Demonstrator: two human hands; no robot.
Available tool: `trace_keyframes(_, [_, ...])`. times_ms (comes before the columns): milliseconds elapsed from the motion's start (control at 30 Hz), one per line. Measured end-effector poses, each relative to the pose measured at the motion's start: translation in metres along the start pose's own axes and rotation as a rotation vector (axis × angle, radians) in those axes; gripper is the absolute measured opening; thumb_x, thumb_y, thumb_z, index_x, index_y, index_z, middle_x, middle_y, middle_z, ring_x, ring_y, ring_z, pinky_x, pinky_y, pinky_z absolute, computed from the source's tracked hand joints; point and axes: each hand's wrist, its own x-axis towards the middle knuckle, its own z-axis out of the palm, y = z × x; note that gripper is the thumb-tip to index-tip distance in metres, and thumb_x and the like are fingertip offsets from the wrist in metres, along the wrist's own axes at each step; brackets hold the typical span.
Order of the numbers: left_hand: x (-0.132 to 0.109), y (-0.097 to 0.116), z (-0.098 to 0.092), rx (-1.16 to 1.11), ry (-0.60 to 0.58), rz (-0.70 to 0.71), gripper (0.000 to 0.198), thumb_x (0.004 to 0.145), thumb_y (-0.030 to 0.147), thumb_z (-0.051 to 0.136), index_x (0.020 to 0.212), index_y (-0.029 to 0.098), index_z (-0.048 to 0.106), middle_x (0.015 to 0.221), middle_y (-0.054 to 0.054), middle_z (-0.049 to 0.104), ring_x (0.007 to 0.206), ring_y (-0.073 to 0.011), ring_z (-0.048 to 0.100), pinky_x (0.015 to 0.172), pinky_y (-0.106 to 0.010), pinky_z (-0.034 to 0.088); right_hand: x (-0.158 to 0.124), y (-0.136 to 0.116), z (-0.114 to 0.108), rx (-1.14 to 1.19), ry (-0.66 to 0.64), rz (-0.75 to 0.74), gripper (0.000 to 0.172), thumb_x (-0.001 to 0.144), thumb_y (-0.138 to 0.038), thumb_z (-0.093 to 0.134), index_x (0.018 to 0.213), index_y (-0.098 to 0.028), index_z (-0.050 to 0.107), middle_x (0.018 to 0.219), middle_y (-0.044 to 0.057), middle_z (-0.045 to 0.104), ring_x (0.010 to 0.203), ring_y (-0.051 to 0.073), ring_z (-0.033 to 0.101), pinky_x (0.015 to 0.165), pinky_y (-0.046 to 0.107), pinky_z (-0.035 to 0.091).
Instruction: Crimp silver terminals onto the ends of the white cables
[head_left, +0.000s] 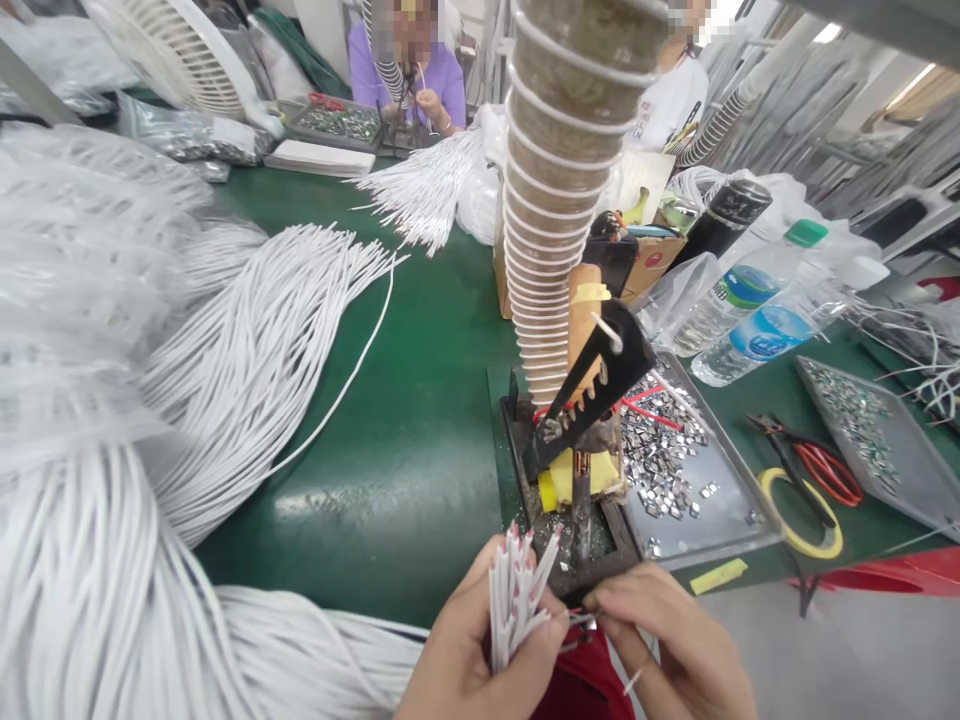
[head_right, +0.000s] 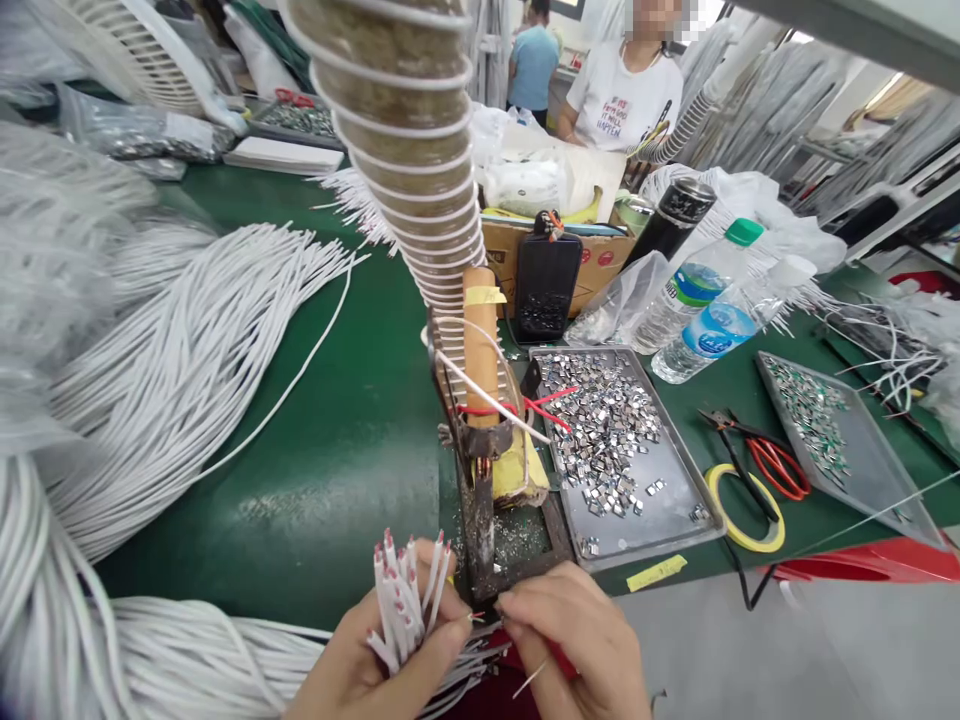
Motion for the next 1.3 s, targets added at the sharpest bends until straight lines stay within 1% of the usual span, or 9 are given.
trace_keyframes(167, [0.006,0.003,0.001,-0.044,-0.087,-0.023,0.014,0.094,0.019,0.064,0.081,0.021,0.066,0.086,0.0,0.065,0.083,-0.0191,0.06,0.079,-0.025,0.049,-0.002,-0.002,0.001,-0.038,0.018,0.0,0.023,0.098,-0.01,0.067,0.117,-0.022,0.069,0.085,0.003,0.08,0.071,0.014,0.075,0.067,0.025,0.064])
trace_keyframes(300, [0.005,0.001,0.001,-0.063,-0.141,-0.076,0.01,0.096,0.021,0.062,0.086,0.02,0.065,0.091,-0.004,0.069,0.089,-0.0221,0.063,0.077,-0.027,0.049,-0.002,0.0,0.002,-0.107,0.048,-0.046,0.015,0.096,-0.012,0.07,0.108,-0.021,0.073,0.082,0.002,0.076,0.067,0.014,0.072,0.066,0.025,0.062])
trace_keyframes(367, [0.005,0.001,0.001,-0.066,-0.142,-0.081,0.008,0.095,0.021,0.063,0.088,0.019,0.066,0.092,-0.004,0.07,0.09,-0.0229,0.064,0.079,-0.028,0.05,-0.004,0.002,0.002,-0.129,0.034,-0.044,0.017,0.094,-0.012,0.072,0.108,-0.022,0.073,0.082,0.001,0.073,0.068,0.014,0.07,0.066,0.027,0.061])
trace_keyframes(533, [0.006,0.001,0.003,-0.116,-0.118,-0.099,0.004,0.092,0.02,0.067,0.088,0.02,0.067,0.088,-0.002,0.068,0.086,-0.0212,0.063,0.076,-0.027,0.05,-0.016,0.006,0.004,-0.175,0.055,-0.036,0.026,0.092,-0.01,0.068,0.114,-0.022,0.072,0.083,0.002,0.062,0.07,0.015,0.062,0.062,0.029,0.057])
trace_keyframes(633, [0.009,0.002,0.004,-0.096,-0.08,-0.085,0.007,0.093,0.021,0.065,0.086,0.02,0.066,0.087,-0.001,0.068,0.083,-0.0203,0.062,0.074,-0.026,0.049,-0.022,0.007,0.007,-0.21,0.088,-0.036,0.029,0.092,-0.005,0.06,0.114,-0.021,0.07,0.092,0.005,0.068,0.079,0.016,0.069,0.072,0.03,0.061])
trace_keyframes(767, [0.013,0.004,0.005,-0.043,-0.052,-0.089,0.004,0.093,0.02,0.065,0.09,0.019,0.068,0.085,0.0,0.069,0.082,-0.02,0.061,0.078,-0.027,0.05,-0.024,0.009,0.011,-0.241,0.157,-0.022,0.02,0.091,-0.005,0.062,0.102,-0.022,0.064,0.096,0.005,0.077,0.085,0.016,0.078,0.083,0.028,0.065])
trace_keyframes(900, [0.015,0.006,0.007,-0.062,-0.028,-0.1,0.004,0.094,0.021,0.065,0.092,0.019,0.069,0.087,-0.001,0.071,0.084,-0.0212,0.062,0.081,-0.028,0.052,-0.02,0.011,0.011,-0.33,0.128,-0.088,0.021,0.088,-0.005,0.068,0.1,-0.022,0.066,0.093,0.005,0.081,0.08,0.016,0.082,0.08,0.028,0.067])
trace_keyframes(1100, [0.018,0.014,0.009,-0.126,0.001,-0.112,0.005,0.094,0.021,0.067,0.09,0.019,0.069,0.084,0.0,0.07,0.082,-0.0196,0.06,0.08,-0.027,0.052,-0.016,0.011,0.012,-0.364,0.14,-0.102,0.02,0.088,-0.007,0.07,0.1,-0.024,0.067,0.094,0.007,0.081,0.081,0.018,0.082,0.079,0.03,0.068])
trace_keyframes(1300, [0.017,0.022,0.008,-0.19,0.023,-0.132,0.005,0.092,0.021,0.068,0.088,0.02,0.07,0.085,0.0,0.07,0.081,-0.019,0.06,0.076,-0.025,0.051,-0.014,0.006,0.019,-0.381,0.228,-0.07,0.019,0.089,-0.007,0.07,0.098,-0.023,0.068,0.096,0.006,0.08,0.083,0.016,0.08,0.084,0.029,0.066])
